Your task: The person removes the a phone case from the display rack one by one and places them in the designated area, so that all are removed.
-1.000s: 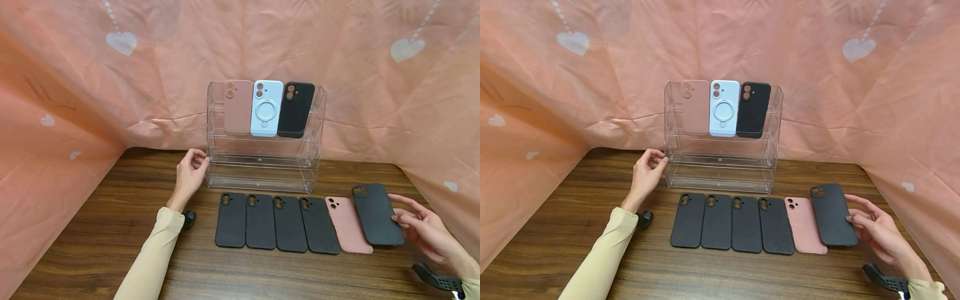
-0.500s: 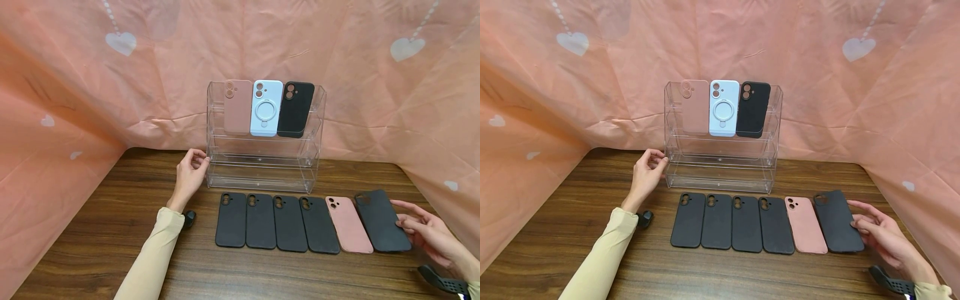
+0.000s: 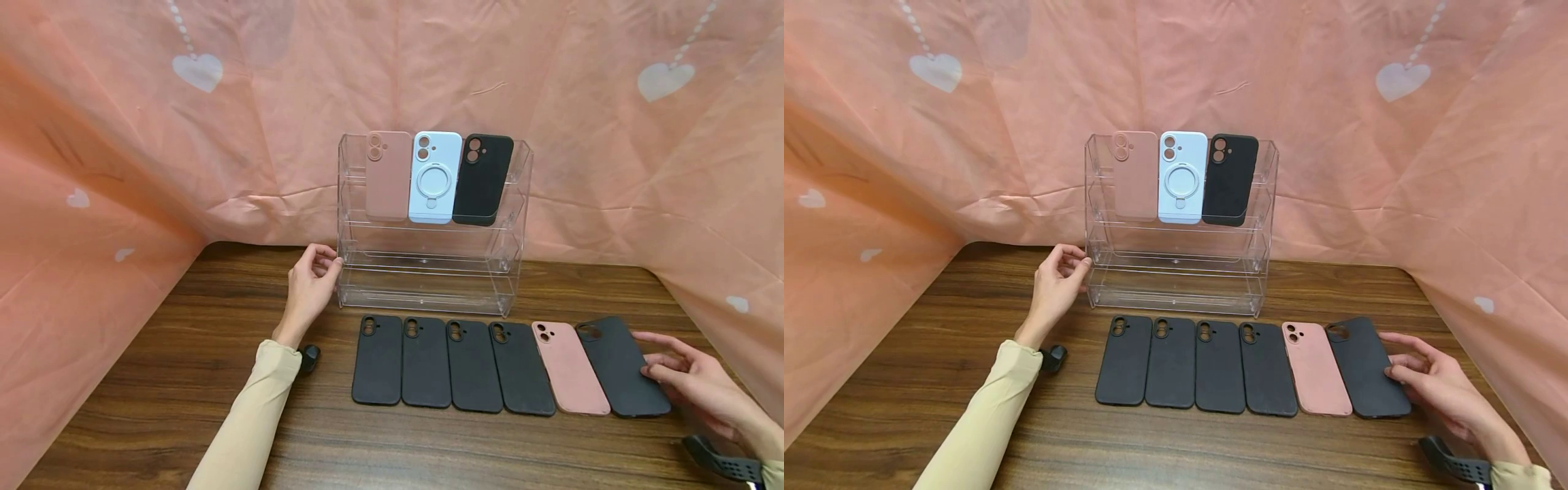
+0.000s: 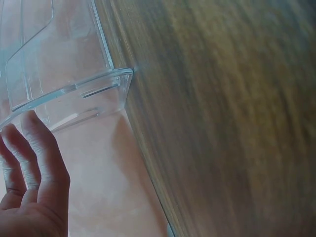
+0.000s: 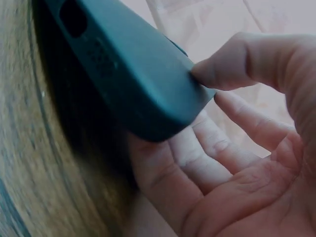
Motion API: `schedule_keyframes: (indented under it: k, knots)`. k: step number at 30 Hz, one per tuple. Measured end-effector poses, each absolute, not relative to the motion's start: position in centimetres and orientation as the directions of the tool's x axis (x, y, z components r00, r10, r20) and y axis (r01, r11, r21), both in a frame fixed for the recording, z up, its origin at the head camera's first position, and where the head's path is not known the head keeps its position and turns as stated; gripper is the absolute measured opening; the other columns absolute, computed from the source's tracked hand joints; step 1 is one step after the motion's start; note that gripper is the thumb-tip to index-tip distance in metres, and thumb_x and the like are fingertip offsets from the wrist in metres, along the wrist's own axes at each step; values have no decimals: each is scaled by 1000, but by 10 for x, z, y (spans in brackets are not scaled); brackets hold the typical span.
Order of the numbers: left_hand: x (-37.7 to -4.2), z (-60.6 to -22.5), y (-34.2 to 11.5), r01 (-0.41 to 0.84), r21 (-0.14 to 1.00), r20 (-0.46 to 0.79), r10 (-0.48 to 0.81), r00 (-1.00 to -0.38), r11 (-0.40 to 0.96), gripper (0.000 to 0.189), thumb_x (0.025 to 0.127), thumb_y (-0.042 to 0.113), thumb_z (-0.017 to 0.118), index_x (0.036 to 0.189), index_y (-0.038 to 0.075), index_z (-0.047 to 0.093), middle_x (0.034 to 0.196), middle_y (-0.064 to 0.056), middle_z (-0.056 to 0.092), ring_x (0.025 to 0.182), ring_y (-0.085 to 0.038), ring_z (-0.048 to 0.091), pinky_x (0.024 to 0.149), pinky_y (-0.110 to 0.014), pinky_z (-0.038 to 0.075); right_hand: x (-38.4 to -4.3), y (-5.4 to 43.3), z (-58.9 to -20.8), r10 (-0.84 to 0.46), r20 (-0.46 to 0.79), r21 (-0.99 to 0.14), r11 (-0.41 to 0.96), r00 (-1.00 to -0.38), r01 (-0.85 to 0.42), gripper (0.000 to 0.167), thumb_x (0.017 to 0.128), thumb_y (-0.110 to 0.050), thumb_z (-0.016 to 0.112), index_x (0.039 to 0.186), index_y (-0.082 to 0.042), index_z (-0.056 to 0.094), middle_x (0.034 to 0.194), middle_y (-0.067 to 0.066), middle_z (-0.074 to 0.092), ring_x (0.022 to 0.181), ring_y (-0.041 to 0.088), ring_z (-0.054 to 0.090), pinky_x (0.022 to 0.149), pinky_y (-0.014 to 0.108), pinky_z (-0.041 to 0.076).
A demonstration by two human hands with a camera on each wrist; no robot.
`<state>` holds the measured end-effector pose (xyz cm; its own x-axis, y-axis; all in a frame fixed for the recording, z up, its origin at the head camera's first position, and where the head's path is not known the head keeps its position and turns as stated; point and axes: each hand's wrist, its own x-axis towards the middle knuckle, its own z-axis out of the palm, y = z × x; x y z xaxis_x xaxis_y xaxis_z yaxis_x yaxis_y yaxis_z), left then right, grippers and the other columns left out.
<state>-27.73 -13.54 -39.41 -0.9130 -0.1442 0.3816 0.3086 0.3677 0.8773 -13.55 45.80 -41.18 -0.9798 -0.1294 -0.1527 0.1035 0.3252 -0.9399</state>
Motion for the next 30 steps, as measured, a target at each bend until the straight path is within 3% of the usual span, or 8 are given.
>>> schedule_keyframes:
  k: [3, 5, 9, 11, 12, 23, 30]
  knots:
    - [-277, -394, -136, 310, 877, 384, -146, -912, 368, 14, 96, 18, 69, 105, 8, 64, 87, -13, 69, 68, -37, 70, 51, -24, 57, -136, 450, -408, -62, -143, -859, 504, -988, 93, 59, 102, -2, 58, 130, -53, 52, 94, -20, 71, 77, 5, 68, 59, 26, 57]
    - [-277, -394, -136, 312, 876, 385, -145, -911, 367, 14, 96, 17, 70, 105, 8, 64, 87, -13, 69, 68, -37, 70, 51, -23, 57, -137, 445, -404, -16, -133, -770, 631, -991, 93, 54, 100, -9, 64, 132, -50, 51, 91, -18, 70, 71, 6, 65, 57, 25, 53]
    - [-277, -394, -136, 316, 876, 388, -145, -910, 365, 15, 95, 17, 70, 105, 7, 64, 86, -13, 69, 68, -37, 70, 51, -23, 57, -139, 437, -397, 22, -117, -596, 798, -993, 88, 54, 97, -21, 70, 146, -17, 48, 97, -4, 70, 74, -3, 60, 59, 22, 50]
    - [-276, -394, -136, 318, 876, 389, -143, -910, 363, 15, 95, 17, 70, 105, 7, 64, 86, -13, 69, 68, -37, 70, 51, -24, 58, -140, 434, -395, 25, -107, -550, 831, -994, 80, 62, 96, -24, 72, 146, 1, 44, 100, 4, 70, 77, -8, 60, 61, 21, 51]
    - [-276, -394, -136, 318, 876, 390, -142, -910, 363, 15, 95, 17, 70, 105, 8, 64, 87, -13, 69, 68, -37, 70, 51, -25, 58, -140, 434, -394, 20, -100, -536, 841, -995, 71, 63, 96, -24, 72, 145, 3, 44, 100, 6, 70, 78, -9, 59, 62, 20, 51]
    - [-277, -395, -136, 315, 877, 386, -141, -912, 363, 15, 96, 18, 69, 105, 8, 64, 87, -13, 69, 69, -36, 70, 51, -26, 58, -139, 431, -399, -16, -18, -427, 904, -1000, -7, 47, 90, -17, 76, 131, 2, 60, 84, -10, 64, 67, -9, 57, 52, 22, 49]
    - [-277, -395, -136, 314, 881, 382, -141, -913, 355, 16, 95, 19, 69, 106, 8, 64, 88, -14, 69, 71, -40, 70, 51, -26, 59, -140, 432, -400, -14, 12, -415, 910, -1000, -18, 46, 90, -19, 76, 129, 0, 63, 87, -7, 67, 69, -13, 56, 54, 21, 48]
